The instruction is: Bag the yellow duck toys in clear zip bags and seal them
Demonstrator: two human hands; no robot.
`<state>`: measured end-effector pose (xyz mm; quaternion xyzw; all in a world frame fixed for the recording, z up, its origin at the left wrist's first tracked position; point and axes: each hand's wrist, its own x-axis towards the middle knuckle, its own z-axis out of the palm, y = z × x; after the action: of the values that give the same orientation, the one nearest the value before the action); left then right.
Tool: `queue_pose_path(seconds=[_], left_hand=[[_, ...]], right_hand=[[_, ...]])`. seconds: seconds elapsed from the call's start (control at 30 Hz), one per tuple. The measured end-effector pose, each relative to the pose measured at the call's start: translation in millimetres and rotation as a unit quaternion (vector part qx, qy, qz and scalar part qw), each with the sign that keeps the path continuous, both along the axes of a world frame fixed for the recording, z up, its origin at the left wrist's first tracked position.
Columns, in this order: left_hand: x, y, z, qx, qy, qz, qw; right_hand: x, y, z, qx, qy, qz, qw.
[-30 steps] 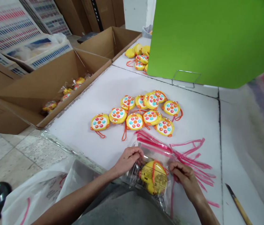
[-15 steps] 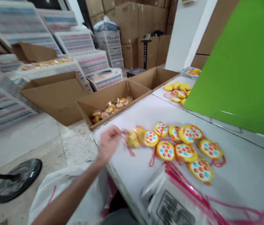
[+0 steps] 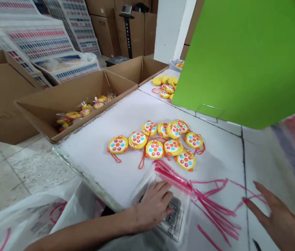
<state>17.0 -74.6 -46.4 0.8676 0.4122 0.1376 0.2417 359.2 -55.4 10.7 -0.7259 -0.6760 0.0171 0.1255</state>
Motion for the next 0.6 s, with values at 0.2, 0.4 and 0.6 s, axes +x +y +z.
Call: queue_pose_path(seconds=[0.2, 0.4, 0.6], left_hand=[[10.2, 0.4, -8.3, 0.009, 0.045, 0.024, 0.999], [1.8, 0.6, -11.2, 0.001, 0.025, 0.015, 1.0], [-5.3, 1.5, -9.1, -0.014, 0.027, 0.011, 0.999]], right_hand=[[-113.1, 53.0, -14.1, -0.01, -0.012, 0.203, 0.979], [-51.3, 64.3, 21.7, -0.206, 0.251, 0.143, 0.935], [40.2, 24.0, 2.3, -0.275, 0.235, -0.039, 0.931]])
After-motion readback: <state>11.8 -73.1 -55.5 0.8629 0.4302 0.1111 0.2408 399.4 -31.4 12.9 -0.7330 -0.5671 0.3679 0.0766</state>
